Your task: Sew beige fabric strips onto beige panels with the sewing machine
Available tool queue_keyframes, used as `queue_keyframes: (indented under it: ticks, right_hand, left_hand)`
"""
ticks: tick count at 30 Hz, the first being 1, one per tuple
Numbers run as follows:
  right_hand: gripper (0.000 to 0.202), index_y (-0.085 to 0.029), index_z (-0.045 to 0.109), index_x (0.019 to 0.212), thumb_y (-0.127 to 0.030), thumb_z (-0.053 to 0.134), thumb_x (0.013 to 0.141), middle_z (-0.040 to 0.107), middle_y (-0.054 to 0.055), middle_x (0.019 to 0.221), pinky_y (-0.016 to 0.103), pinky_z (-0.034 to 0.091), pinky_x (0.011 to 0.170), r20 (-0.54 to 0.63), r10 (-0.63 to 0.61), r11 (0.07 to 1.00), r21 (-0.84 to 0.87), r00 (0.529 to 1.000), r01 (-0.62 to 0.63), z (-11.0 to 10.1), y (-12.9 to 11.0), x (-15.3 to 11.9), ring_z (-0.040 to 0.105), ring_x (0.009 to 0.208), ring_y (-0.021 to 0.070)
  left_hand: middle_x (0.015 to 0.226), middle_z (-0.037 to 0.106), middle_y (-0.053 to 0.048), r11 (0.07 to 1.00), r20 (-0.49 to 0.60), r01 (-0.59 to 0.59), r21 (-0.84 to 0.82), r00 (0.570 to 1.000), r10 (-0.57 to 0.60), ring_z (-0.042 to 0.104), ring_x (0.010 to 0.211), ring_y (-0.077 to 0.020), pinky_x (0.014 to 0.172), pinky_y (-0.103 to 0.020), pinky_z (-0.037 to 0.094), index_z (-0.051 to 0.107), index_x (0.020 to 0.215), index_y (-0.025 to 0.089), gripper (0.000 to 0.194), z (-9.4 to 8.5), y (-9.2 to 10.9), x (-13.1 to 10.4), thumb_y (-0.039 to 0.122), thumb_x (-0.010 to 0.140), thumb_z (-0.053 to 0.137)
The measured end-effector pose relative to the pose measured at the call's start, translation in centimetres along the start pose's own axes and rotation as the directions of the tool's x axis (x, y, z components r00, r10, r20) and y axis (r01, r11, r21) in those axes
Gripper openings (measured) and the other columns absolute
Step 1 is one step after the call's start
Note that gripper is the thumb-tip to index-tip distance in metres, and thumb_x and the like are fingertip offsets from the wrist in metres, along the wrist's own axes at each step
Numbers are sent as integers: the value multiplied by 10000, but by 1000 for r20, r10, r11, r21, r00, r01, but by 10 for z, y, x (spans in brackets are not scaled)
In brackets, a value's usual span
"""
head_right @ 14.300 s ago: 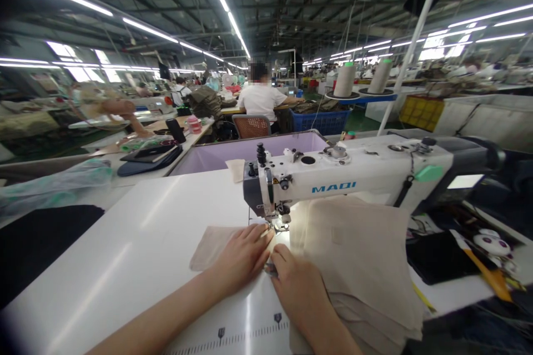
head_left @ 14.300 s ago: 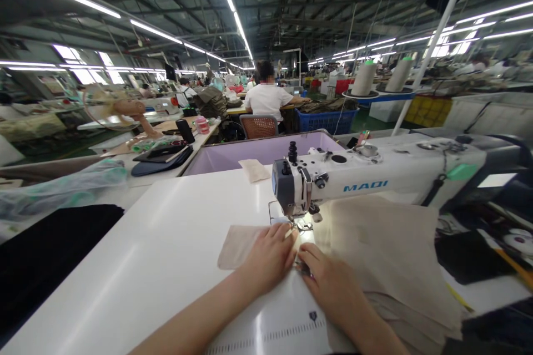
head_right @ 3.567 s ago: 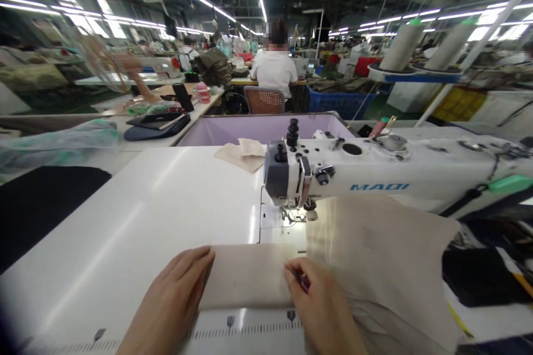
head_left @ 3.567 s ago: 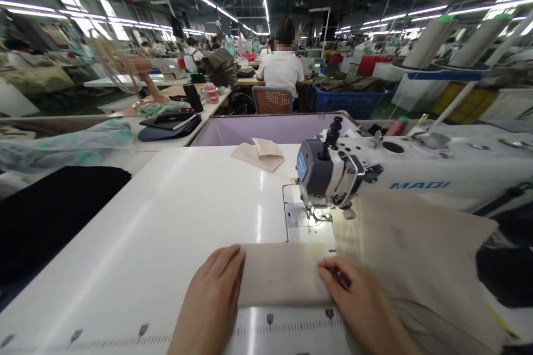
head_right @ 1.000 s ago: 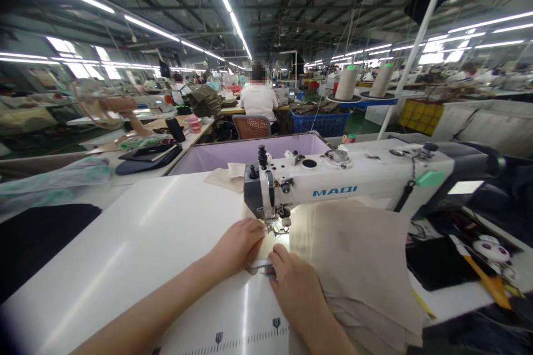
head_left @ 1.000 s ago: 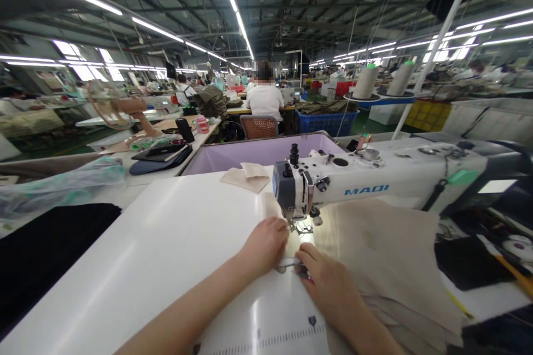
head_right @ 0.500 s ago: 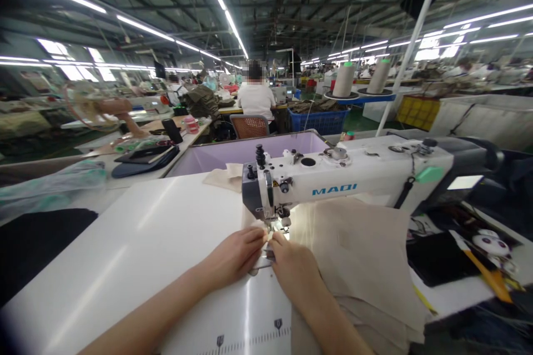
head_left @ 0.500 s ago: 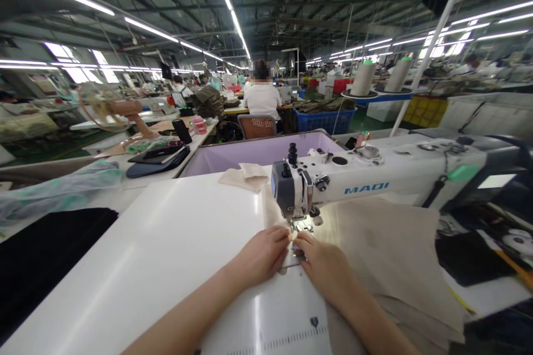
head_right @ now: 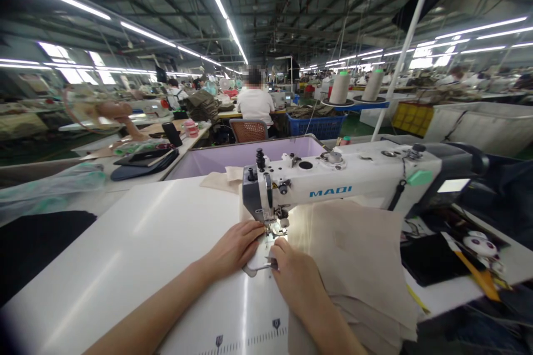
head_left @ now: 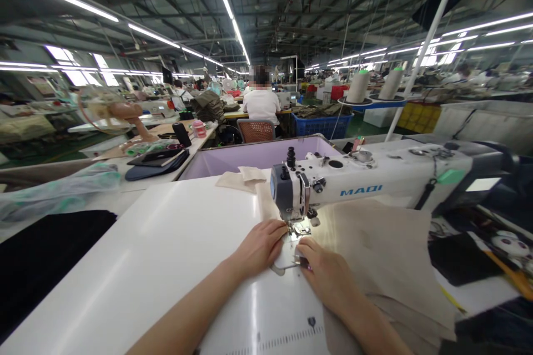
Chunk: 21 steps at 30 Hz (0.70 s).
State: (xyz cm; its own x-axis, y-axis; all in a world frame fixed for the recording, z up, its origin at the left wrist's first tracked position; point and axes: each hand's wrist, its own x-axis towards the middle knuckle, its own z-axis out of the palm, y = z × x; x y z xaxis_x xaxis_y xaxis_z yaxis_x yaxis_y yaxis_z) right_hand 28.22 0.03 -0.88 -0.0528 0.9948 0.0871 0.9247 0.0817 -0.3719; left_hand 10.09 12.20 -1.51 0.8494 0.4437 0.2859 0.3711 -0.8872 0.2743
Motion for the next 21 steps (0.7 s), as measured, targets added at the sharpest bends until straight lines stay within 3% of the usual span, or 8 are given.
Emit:
queue_keyframes:
  ticks: [7,16,21]
  right_hand:
    - [289,-227,664,1062,-49,533,876,690,23,1178,278,485,725,2,5,1000,3,1000,-5,1,-1,-1,713,929,199]
    - [273,-231,667,1040,-63,553,858,689,17,1187,270,479,718,-31,-3,1000,18,1000,3,5,1,0,718,904,195]
    - [264,-222,676,1036,-65,549,866,692,22,1191,275,477,712,-26,8,1000,19,1000,-7,2,-1,1,723,899,199]
  left_hand:
    - [1404,615,-105,999,36,11,42,999,-13,546,1321,-267,1128,-465,459,586,1341,193,367,0,1,0,219,997,461]
    - [1330,644,-107,996,20,17,84,1000,-19,567,1265,-276,1088,-464,490,591,1304,198,354,-2,2,2,215,971,474]
    - [1313,639,-112,982,39,74,175,996,-82,559,1230,-305,1025,-474,507,569,1325,201,362,-5,6,4,238,970,508]
